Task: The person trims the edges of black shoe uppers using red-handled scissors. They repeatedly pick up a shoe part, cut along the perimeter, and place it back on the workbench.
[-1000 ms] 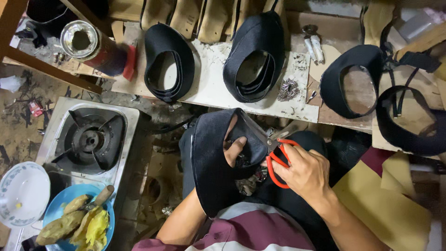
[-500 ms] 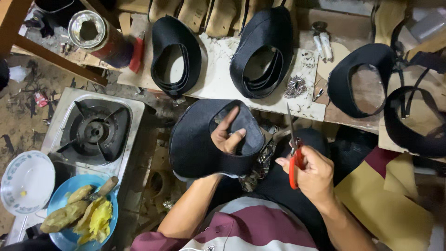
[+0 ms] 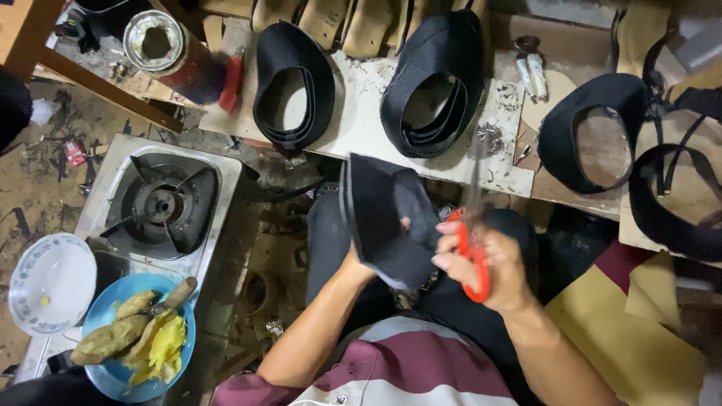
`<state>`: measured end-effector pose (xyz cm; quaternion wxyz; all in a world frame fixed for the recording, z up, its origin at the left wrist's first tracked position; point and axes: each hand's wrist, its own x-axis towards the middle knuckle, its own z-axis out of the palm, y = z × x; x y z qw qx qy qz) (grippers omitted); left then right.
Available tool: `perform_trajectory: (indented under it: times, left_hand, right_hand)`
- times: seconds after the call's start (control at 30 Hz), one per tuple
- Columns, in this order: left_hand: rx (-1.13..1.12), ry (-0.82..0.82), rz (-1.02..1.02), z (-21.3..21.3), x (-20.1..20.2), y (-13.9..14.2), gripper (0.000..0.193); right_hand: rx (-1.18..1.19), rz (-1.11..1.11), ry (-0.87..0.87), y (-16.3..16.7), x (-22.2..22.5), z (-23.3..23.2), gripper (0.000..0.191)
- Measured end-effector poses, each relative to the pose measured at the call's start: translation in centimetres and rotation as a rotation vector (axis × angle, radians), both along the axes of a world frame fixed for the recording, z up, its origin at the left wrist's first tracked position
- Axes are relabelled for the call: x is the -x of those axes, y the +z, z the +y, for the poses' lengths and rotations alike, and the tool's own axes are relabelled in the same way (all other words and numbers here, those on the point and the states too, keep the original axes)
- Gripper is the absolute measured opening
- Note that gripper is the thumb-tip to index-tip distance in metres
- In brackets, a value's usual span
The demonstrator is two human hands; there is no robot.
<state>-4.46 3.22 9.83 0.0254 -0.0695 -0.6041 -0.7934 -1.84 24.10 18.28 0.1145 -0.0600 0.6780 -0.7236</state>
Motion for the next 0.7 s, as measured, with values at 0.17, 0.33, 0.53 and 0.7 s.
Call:
perform_trajectory:
  times: [0.17, 0.33, 0.53, 0.7]
  left_hand:
    - [-0.878, -0.189, -0.229, -1.0, -1.5, 3.0, 0.083]
    - [-0.970, -0.457, -0.277, -0.8, -2.0, 2.9, 0.090]
    - [-0.672, -0.359, -0.255, -1.6, -2.3, 1.7, 0.053]
    - [-0.093, 0.076, 0.008, -7.7, -1.8, 6.4, 0.026]
  right_hand:
    - [-0.315, 0.640, -0.143, 0.4, 1.7, 1.9, 0.033]
    - [0.987, -0.148, 0.013, -0.6, 3.0, 0.4, 0.030]
    - [0.760, -0.208, -0.208, -3.0, 3.0, 0.8, 0.027]
    - [0.416, -0.108, -0.235, -4.8, 1.7, 1.9, 0.025]
